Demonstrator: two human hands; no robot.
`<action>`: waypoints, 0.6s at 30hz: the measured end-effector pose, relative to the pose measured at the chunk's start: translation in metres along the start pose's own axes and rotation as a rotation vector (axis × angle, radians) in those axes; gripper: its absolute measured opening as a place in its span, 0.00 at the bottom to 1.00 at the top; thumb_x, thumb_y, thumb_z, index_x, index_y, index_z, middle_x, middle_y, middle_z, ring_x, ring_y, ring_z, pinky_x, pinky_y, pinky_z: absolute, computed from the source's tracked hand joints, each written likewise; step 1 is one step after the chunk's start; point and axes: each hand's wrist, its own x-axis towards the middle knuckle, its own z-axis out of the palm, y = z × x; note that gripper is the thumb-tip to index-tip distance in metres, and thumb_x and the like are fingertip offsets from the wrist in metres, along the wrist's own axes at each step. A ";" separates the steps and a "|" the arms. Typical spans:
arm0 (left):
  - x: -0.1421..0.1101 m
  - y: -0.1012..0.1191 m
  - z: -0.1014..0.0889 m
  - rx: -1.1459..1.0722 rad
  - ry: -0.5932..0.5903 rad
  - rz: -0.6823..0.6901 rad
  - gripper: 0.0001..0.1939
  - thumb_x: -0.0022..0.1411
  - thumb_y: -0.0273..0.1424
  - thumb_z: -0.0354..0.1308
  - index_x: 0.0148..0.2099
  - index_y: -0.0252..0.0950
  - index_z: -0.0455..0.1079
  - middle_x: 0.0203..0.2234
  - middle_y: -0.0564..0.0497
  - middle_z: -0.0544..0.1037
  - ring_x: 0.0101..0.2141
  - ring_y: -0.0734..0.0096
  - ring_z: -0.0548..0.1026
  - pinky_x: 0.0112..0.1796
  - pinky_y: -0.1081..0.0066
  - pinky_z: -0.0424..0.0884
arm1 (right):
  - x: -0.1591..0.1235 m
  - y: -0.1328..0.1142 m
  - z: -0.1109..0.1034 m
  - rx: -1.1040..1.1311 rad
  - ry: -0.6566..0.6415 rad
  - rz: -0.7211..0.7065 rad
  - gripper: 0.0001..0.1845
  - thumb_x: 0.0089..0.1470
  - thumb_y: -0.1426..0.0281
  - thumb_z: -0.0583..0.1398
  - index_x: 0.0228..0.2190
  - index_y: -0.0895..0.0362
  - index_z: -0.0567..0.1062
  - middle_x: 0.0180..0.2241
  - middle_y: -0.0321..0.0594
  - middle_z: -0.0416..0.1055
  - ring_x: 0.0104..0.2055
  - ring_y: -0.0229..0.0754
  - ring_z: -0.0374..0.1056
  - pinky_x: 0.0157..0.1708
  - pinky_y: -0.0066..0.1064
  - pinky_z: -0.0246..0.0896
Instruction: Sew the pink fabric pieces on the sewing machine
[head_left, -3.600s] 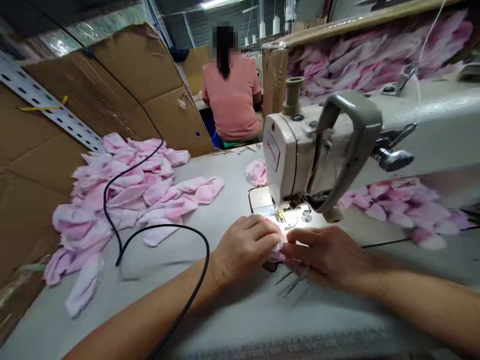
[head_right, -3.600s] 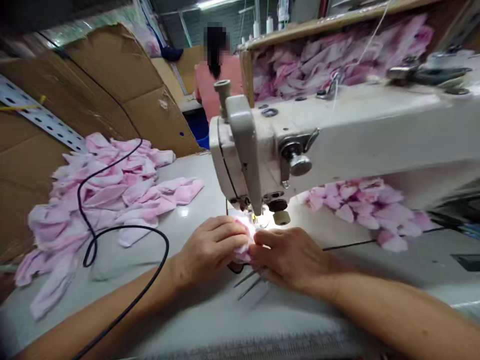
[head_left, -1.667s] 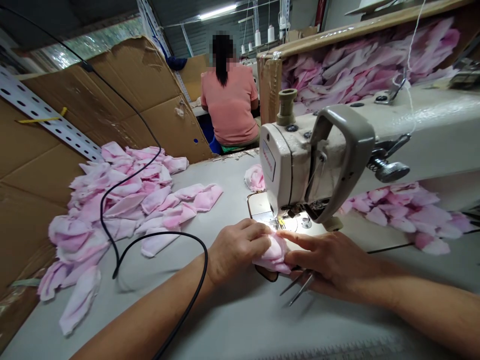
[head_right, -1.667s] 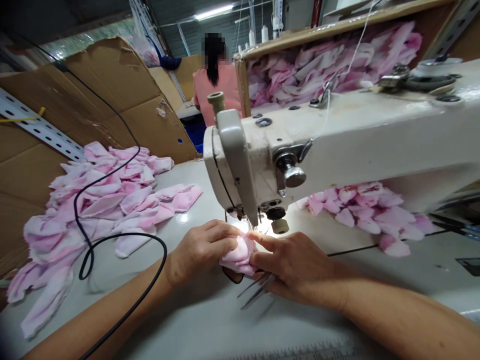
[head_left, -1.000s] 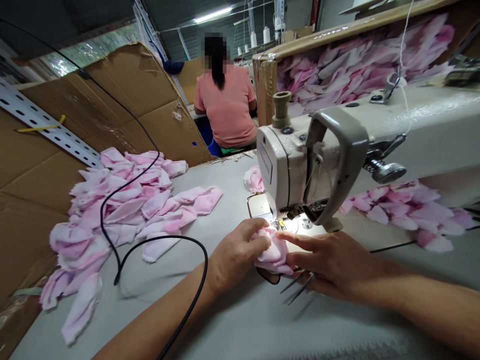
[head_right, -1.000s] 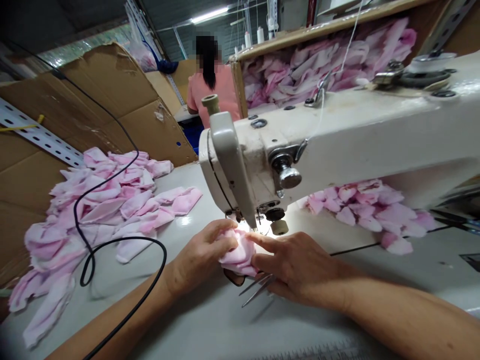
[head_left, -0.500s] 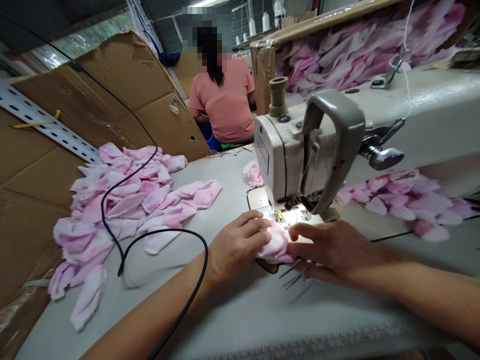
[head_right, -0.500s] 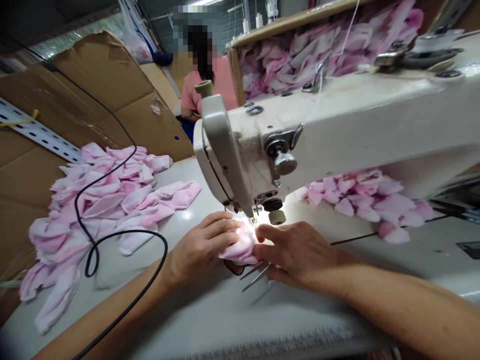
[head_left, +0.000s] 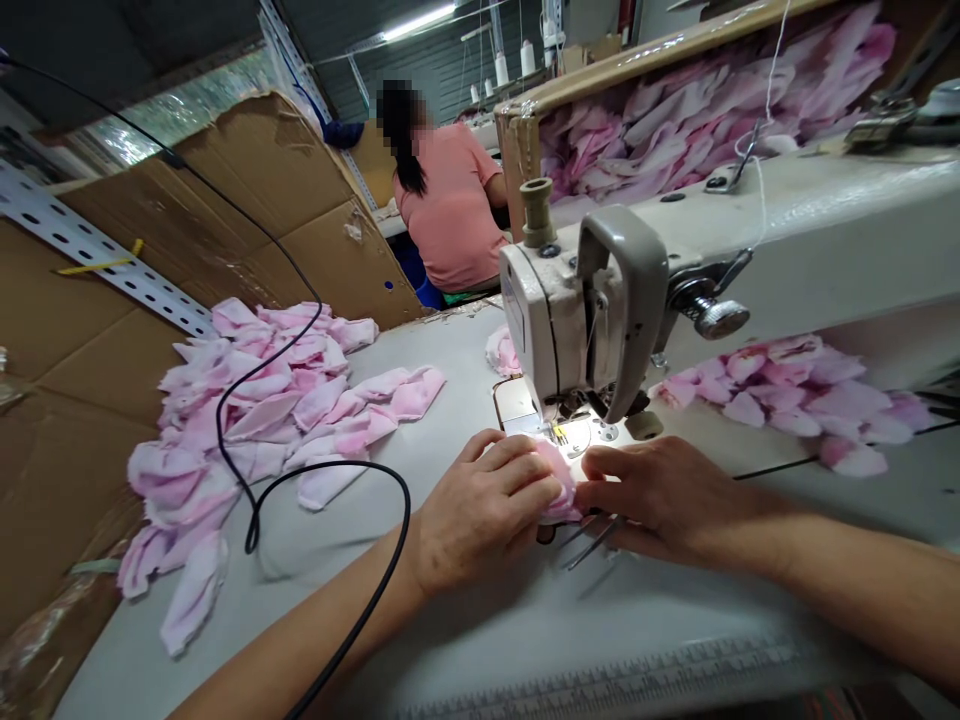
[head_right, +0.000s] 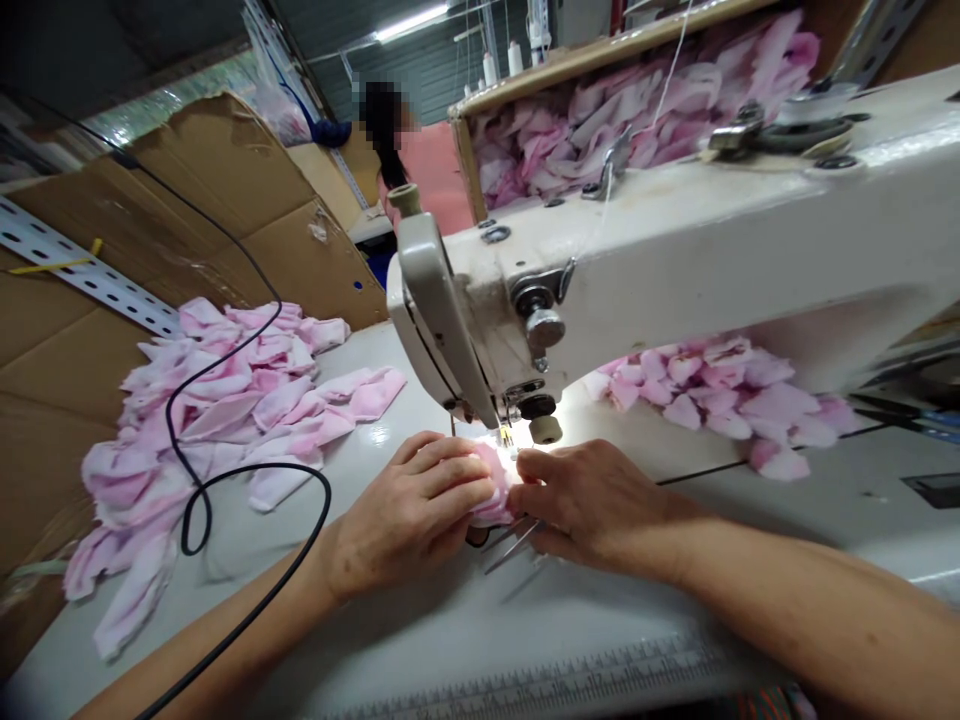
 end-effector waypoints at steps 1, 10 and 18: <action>0.000 0.000 0.001 0.000 0.005 0.000 0.11 0.68 0.25 0.49 0.49 0.37 0.67 0.47 0.50 0.76 0.52 0.63 0.67 0.53 0.61 0.57 | 0.000 0.000 0.000 0.005 0.001 0.000 0.04 0.61 0.67 0.59 0.39 0.50 0.74 0.35 0.34 0.65 0.30 0.39 0.62 0.26 0.33 0.45; 0.004 0.001 0.009 -0.017 0.052 -0.008 0.09 0.72 0.28 0.47 0.49 0.37 0.67 0.47 0.52 0.76 0.49 0.67 0.70 0.49 0.63 0.58 | -0.003 0.004 0.003 0.043 0.011 -0.009 0.05 0.64 0.66 0.56 0.40 0.50 0.73 0.35 0.35 0.66 0.29 0.38 0.60 0.26 0.33 0.40; 0.005 0.000 0.014 -0.006 0.082 -0.011 0.08 0.72 0.28 0.48 0.46 0.38 0.68 0.45 0.54 0.77 0.47 0.68 0.71 0.47 0.64 0.59 | -0.001 0.003 0.001 0.040 0.005 -0.003 0.04 0.63 0.68 0.57 0.37 0.53 0.73 0.33 0.35 0.66 0.29 0.38 0.60 0.25 0.34 0.38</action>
